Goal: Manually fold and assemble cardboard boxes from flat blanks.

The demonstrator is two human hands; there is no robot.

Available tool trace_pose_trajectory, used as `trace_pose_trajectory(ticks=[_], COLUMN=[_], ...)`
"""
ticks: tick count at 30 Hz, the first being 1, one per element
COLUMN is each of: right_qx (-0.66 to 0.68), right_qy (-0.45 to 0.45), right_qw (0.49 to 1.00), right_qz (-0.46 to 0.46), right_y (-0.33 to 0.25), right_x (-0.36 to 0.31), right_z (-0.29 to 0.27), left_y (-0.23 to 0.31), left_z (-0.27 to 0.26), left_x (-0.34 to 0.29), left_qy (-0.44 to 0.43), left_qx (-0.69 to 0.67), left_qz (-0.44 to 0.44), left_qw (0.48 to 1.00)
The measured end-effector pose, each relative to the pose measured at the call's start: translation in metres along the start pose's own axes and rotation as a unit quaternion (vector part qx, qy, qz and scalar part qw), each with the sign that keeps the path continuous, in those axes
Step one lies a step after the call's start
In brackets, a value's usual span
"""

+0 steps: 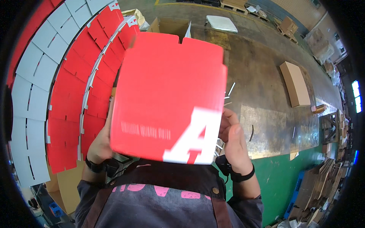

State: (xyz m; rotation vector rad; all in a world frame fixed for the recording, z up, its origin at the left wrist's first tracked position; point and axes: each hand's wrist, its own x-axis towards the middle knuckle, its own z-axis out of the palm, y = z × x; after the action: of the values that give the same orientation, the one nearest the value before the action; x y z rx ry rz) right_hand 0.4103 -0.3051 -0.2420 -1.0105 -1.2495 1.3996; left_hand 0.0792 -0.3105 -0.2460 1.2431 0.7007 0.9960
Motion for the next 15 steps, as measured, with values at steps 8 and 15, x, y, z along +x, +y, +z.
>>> trace_pose_trajectory(ticks=[8, 15], right_qx=[-0.173, -0.602], right_qy=[-0.047, -0.189], right_qw=[0.984, 0.766], right_qz=[-0.015, -0.124], right_y=[0.109, 0.008], right_x=[-0.009, 0.057], right_z=[0.003, 0.003], left_y=[-0.131, -0.006], left_z=[-0.028, -0.028], left_x=[-0.043, 0.028], left_qy=[0.116, -0.032], left_qx=[0.224, 0.668], left_qz=[-0.124, 0.019], left_qw=[0.96, 0.743])
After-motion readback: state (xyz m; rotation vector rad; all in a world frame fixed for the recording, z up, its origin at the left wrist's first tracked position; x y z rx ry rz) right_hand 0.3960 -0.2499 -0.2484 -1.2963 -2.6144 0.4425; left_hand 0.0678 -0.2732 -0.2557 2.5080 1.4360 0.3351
